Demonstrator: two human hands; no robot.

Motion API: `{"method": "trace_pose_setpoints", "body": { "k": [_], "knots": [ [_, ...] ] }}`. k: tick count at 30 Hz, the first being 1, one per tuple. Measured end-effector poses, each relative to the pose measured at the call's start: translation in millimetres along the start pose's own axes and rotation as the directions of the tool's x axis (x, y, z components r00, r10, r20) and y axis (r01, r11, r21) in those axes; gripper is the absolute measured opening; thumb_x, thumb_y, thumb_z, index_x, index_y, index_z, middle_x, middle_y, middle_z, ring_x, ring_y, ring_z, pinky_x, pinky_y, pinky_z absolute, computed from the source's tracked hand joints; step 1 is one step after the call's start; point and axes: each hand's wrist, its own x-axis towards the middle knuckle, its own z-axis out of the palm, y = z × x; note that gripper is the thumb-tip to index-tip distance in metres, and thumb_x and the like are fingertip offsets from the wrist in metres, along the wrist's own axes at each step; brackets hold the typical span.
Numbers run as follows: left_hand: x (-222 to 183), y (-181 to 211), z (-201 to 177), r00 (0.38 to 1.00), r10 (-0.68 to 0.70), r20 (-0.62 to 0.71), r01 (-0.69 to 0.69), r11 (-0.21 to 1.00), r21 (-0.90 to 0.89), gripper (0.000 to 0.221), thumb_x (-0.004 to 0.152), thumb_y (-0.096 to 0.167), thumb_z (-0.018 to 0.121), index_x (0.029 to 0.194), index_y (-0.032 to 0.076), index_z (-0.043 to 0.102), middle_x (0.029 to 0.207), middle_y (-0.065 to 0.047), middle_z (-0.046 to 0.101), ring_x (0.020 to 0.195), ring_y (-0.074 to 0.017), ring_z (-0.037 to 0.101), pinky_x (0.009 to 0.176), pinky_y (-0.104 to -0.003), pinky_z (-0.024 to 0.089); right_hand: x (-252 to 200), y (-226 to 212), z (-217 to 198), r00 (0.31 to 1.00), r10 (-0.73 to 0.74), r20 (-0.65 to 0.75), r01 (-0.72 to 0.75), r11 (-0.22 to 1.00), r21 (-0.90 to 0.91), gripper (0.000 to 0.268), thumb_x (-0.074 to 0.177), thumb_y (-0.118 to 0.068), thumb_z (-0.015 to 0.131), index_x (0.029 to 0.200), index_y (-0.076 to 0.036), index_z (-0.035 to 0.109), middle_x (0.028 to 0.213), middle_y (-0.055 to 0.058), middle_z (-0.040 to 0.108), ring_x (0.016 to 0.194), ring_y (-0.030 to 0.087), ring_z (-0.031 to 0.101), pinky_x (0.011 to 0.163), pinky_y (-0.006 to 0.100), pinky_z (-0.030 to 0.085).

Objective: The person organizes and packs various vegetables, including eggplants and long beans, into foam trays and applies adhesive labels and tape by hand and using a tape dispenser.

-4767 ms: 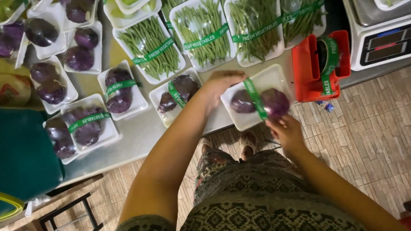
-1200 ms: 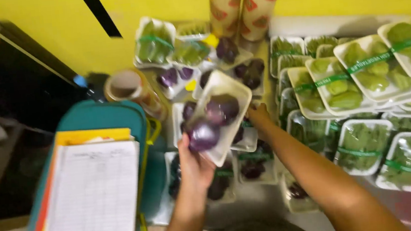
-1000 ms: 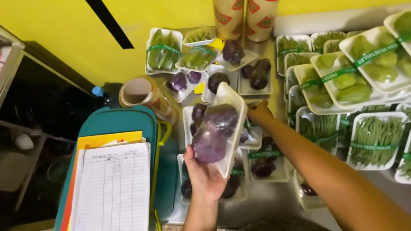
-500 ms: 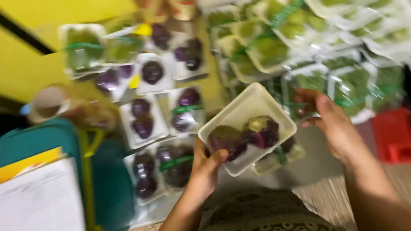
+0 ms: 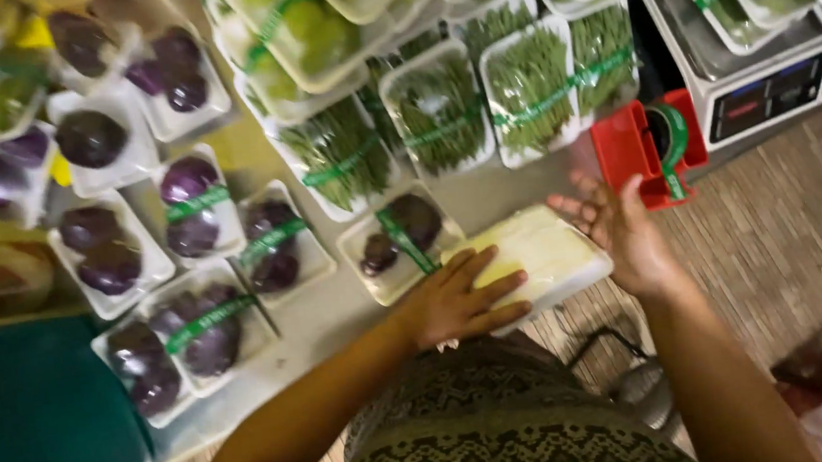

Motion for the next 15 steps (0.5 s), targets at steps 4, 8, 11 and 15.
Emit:
{"method": "trace_pose_setpoints", "body": {
  "k": [4,8,11,15],
  "knots": [
    [-5,-6,52,0.997,0.039,-0.069,-0.033,0.996,0.086,0.033,0.110,0.029,0.040,0.139,0.036,0.056,0.144,-0.002,0.062,0.126,-0.0405,0.065,0.102,-0.046,0.055,28,39,-39,0.996,-0.093,0.004,0.093,0.994,0.054,0.098,0.097,-0.077,0.026,0.165,-0.010,0.005,0.148,0.025,0.039,0.121,0.040,0.059,0.090,0.053,0.055],
    [-18,-10,80,0.999,-0.022,0.040,0.014,0.980,0.199,0.040,0.104,0.042,0.044,0.143,0.042,0.046,0.155,0.004,0.051,0.141,-0.0351,0.052,0.112,-0.049,0.047,62,70,-64,0.982,-0.189,0.011,0.179,0.949,0.260,0.065,0.101,-0.056,0.045,0.155,-0.023,0.031,0.146,0.018,0.054,0.125,0.033,0.063,0.098,0.050,0.055],
    [-21,-9,79,0.976,-0.110,0.189,0.068,0.974,0.216,0.048,0.101,0.032,0.056,0.146,0.042,0.041,0.163,0.003,0.040,0.149,-0.0309,0.042,0.119,-0.050,0.036,81,83,-73,0.966,-0.258,0.021,0.239,0.920,0.309,0.050,0.104,-0.026,0.051,0.153,-0.021,0.039,0.141,0.016,0.060,0.123,0.031,0.066,0.100,0.044,0.056],
    [-32,-12,100,0.975,-0.171,0.139,0.131,0.958,0.256,0.037,0.107,0.034,0.050,0.142,0.042,0.050,0.161,-0.002,0.044,0.148,-0.0266,0.043,0.122,-0.051,0.026,103,86,-66,0.937,-0.347,0.047,0.332,0.922,0.200,0.055,0.098,0.001,0.060,0.148,-0.014,0.044,0.137,0.017,0.061,0.127,0.028,0.063,0.105,0.040,0.054]
  ]
}}
